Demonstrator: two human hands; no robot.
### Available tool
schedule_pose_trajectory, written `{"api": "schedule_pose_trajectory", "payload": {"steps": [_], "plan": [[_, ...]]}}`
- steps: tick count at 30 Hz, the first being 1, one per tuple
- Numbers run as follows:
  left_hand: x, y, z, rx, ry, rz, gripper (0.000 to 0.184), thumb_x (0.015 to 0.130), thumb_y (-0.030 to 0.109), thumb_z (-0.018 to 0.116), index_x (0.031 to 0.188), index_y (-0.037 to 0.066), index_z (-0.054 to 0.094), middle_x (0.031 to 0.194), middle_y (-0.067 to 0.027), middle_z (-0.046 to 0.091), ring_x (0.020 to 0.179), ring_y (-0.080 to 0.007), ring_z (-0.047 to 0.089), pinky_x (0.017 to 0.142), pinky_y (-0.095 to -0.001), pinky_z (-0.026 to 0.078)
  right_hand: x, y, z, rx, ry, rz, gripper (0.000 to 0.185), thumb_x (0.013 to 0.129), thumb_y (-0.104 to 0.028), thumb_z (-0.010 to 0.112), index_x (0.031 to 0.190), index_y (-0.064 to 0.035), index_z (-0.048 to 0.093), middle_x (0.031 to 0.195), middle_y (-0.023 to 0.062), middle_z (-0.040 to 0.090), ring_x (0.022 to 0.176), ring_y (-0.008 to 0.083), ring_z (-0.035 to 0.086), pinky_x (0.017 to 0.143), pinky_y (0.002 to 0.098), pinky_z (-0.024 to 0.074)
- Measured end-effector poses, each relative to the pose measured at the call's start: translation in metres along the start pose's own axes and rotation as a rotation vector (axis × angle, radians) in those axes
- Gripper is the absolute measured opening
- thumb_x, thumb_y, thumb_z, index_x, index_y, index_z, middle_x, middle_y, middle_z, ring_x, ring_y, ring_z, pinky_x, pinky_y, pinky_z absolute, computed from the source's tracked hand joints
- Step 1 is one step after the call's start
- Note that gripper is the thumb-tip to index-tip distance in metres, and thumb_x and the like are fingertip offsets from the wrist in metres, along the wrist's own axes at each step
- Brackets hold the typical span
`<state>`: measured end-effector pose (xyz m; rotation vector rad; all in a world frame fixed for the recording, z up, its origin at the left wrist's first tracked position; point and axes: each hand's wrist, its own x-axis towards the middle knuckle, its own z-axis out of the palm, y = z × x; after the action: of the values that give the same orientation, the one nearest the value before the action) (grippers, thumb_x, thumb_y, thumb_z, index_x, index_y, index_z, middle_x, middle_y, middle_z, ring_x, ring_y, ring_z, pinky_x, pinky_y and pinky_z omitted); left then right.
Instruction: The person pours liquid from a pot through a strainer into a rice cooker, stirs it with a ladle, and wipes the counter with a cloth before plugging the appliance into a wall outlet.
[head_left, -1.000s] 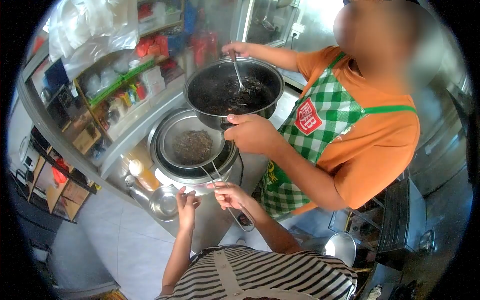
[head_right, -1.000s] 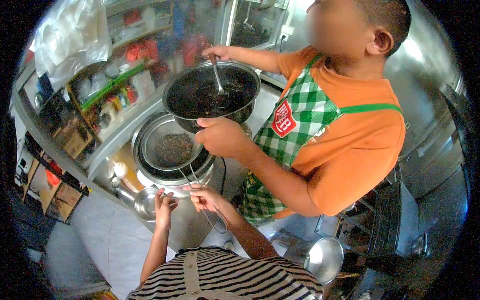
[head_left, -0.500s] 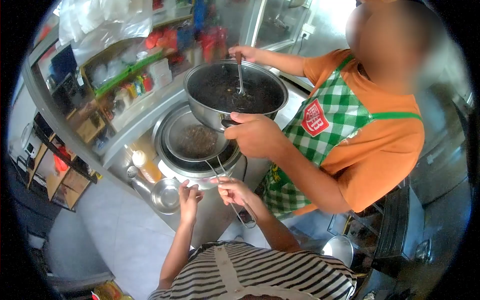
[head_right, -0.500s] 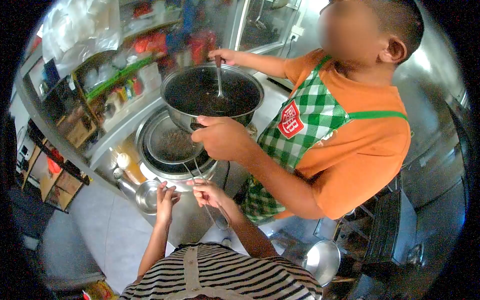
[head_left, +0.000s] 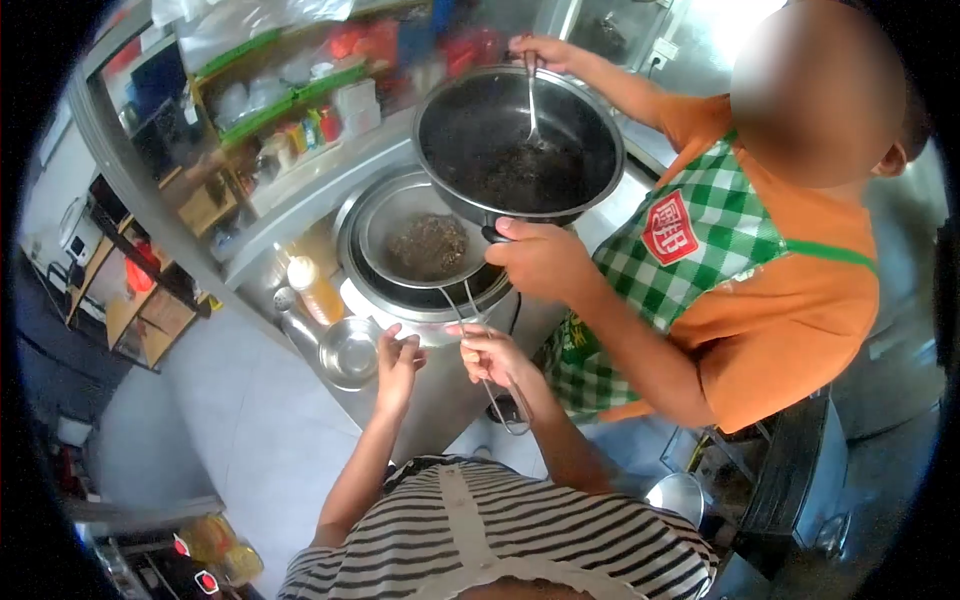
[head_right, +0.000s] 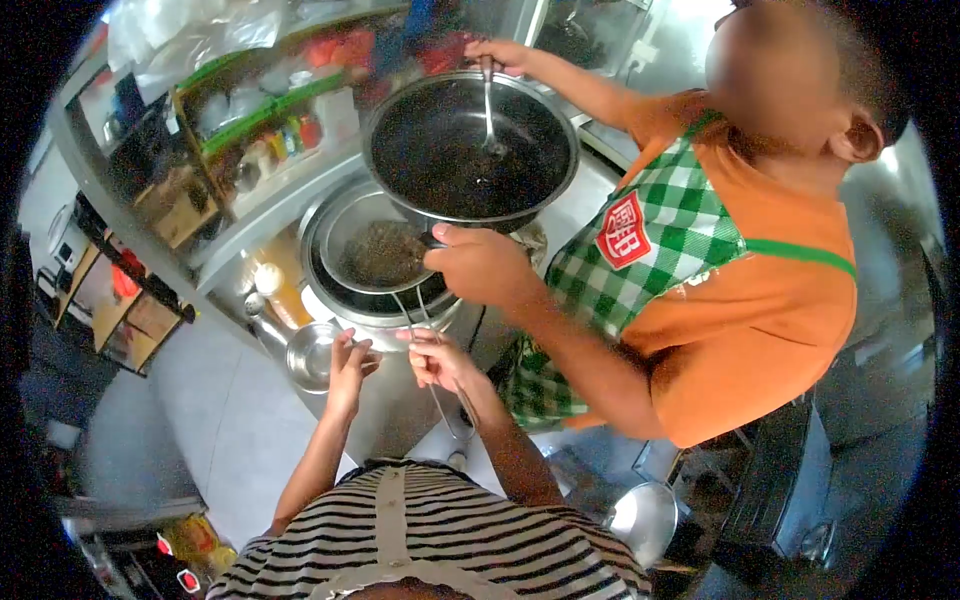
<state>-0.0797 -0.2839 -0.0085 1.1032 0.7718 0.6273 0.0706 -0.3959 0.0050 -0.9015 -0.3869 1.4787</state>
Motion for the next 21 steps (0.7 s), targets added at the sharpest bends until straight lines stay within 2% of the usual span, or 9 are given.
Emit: {"api": "schedule_pose_trajectory", "payload": {"steps": [1, 9, 16, 19, 21], "plan": [[-0.0009, 0.0015, 0.0017, -0.009, 0.014, 0.005, 0.043, 0.083, 0.018, 0.051, 0.119, 0.007, 0.032, 0.095, -0.0093, 0.051, 0.081, -0.0177, 0.053, 0.073, -0.0305, 0.044, -0.0008, 0.0003, 0.001, -0.04, -0.007, -0.025, 0.034, 0.086, -0.017, 0.047, 0.118, -0.0062, 0.045, 0.06, -0.0018, 0.04, 0.041, 0.0098, 0.039, 0.045, 0.0257, 0.0373], [0.0026, 0.0007, 0.0014, -0.012, 0.01, -0.006, 0.043, 0.084, 0.018, 0.05, 0.12, 0.005, 0.031, 0.094, -0.0087, 0.051, 0.08, -0.0173, 0.054, 0.072, -0.03, 0.045, 0.0011, -0.0028, 0.0039, -0.018, 0.035, 0.003, 0.032, 0.086, -0.012, 0.044, 0.116, -0.0035, 0.044, 0.058, -0.0013, 0.041, 0.039, 0.0098, 0.039, 0.042, 0.0273, 0.0375], [0.0035, -0.0008, 0.0006, -0.016, 0.004, -0.004, 0.044, 0.084, 0.018, 0.05, 0.121, 0.004, 0.03, 0.095, -0.009, 0.051, 0.08, -0.0173, 0.054, 0.073, -0.0303, 0.045, 0.0031, -0.0023, 0.0017, -0.017, 0.007, -0.007, 0.034, 0.087, -0.014, 0.044, 0.119, -0.0025, 0.042, 0.058, -0.001, 0.042, 0.04, 0.0097, 0.04, 0.043, 0.027, 0.0395], [0.0042, -0.0006, 0.0007, -0.007, 0.004, -0.005, 0.046, 0.084, 0.019, 0.051, 0.122, 0.004, 0.03, 0.095, -0.0093, 0.051, 0.08, -0.0173, 0.054, 0.073, -0.0304, 0.045, 0.0032, -0.0018, 0.002, -0.026, 0.012, -0.012, 0.033, 0.086, -0.016, 0.045, 0.116, -0.003, 0.044, 0.059, -0.0018, 0.041, 0.04, 0.0093, 0.038, 0.043, 0.0255, 0.036], [0.0044, -0.0006, 0.0015, -0.009, 0.003, -0.003, 0.047, 0.083, 0.019, 0.052, 0.122, 0.003, 0.03, 0.096, -0.0094, 0.051, 0.08, -0.0173, 0.054, 0.074, -0.0305, 0.045, 0.0043, -0.0021, -0.0005, -0.014, 0.002, -0.006, 0.034, 0.086, -0.015, 0.045, 0.118, -0.0033, 0.043, 0.059, -0.0014, 0.042, 0.04, 0.0096, 0.04, 0.043, 0.0264, 0.0384]]}}
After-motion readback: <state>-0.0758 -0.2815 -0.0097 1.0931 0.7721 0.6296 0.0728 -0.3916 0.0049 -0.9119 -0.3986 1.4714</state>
